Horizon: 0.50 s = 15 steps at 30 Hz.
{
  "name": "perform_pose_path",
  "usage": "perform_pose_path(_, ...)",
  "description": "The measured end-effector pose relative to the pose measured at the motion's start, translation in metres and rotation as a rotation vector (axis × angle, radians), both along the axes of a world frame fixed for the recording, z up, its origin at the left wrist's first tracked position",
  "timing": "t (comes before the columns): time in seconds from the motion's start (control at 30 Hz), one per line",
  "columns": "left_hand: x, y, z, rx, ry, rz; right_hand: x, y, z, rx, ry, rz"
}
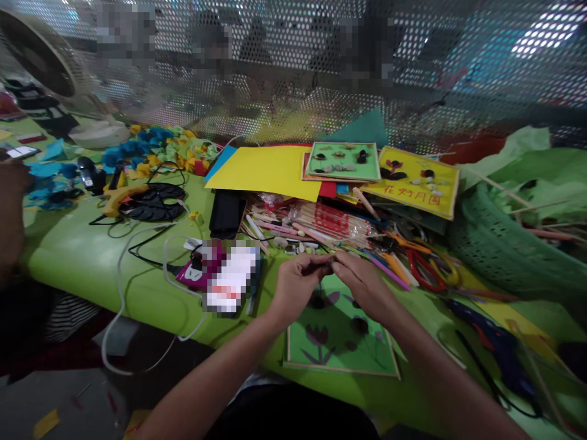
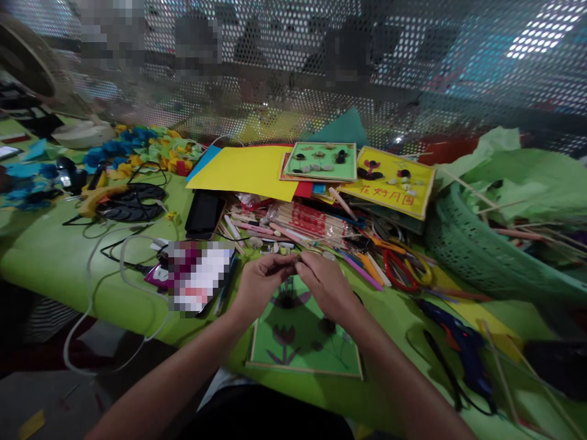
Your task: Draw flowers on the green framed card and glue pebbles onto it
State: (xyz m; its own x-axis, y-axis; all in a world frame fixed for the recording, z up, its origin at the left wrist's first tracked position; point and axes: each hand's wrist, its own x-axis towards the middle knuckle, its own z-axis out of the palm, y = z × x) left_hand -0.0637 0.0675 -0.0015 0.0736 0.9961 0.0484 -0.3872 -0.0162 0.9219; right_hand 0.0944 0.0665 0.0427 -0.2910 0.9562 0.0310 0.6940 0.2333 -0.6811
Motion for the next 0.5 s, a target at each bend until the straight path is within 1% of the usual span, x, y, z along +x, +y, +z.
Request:
perform_pose_path(0.27, -0.0014, 0.0014, 0.0001, 0.029, 0.031, 0.006, 0.0021, 0.0011, -0.0044, -0.047, 0.103, 0.001)
perform_pose_path(0.5, -0.0007, -0.0011, 0.0002, 0.098, 0.082, 0.056, 0.0033, 0.0022, -0.0058, -0.058, 0.138, 0.009)
